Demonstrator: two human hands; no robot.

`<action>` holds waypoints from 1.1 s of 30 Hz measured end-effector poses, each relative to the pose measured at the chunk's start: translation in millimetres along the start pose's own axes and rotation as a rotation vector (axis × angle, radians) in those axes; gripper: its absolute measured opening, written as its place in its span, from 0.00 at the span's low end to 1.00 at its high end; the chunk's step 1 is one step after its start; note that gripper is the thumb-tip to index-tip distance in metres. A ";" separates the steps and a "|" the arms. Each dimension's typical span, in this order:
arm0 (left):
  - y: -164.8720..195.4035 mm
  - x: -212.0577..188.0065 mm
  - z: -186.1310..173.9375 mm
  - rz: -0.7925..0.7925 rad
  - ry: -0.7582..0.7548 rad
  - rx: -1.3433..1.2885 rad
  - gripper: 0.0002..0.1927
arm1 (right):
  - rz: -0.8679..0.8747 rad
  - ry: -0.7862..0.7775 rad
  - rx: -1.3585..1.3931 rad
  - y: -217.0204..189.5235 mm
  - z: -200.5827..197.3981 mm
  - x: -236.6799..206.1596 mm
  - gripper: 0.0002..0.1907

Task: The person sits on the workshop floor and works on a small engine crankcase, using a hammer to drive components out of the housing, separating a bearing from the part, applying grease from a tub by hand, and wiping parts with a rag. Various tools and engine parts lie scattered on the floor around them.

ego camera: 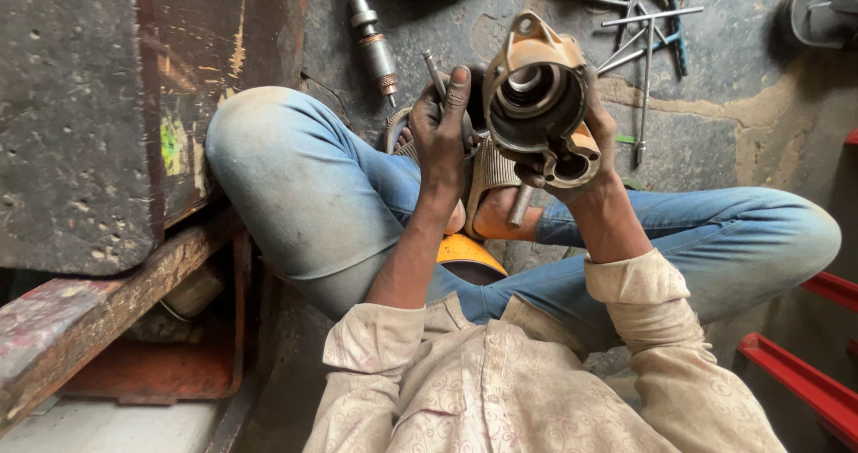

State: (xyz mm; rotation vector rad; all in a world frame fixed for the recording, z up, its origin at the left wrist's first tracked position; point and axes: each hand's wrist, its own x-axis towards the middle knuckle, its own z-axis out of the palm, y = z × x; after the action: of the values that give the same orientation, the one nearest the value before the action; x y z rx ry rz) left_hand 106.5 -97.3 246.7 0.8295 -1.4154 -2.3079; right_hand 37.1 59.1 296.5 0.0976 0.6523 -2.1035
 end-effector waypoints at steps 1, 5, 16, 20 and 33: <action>1.0 0.4 0.3 0.000 -0.023 -0.015 0.27 | 0.017 0.044 0.023 -0.1 1.4 1.5 0.34; -0.5 0.1 1.2 -0.036 -0.034 -0.021 0.26 | 0.066 0.127 0.034 0.6 4.1 7.0 0.34; -22.5 6.7 4.6 -0.227 0.071 0.082 0.26 | 0.117 0.462 -0.307 -4.9 -36.8 4.4 0.29; -29.5 4.6 12.7 -0.320 0.191 0.100 0.21 | -0.088 0.669 -0.444 8.9 -80.2 13.1 0.25; -91.9 -3.9 13.8 -0.365 0.177 0.180 0.17 | -0.244 0.586 -1.074 13.3 -106.5 31.5 0.18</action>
State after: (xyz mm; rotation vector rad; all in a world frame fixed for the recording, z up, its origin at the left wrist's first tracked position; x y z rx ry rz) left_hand 104.5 -42.8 171.3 1.4137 -1.5103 -2.3044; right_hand 10.8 81.2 190.0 0.0237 2.1356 -1.6592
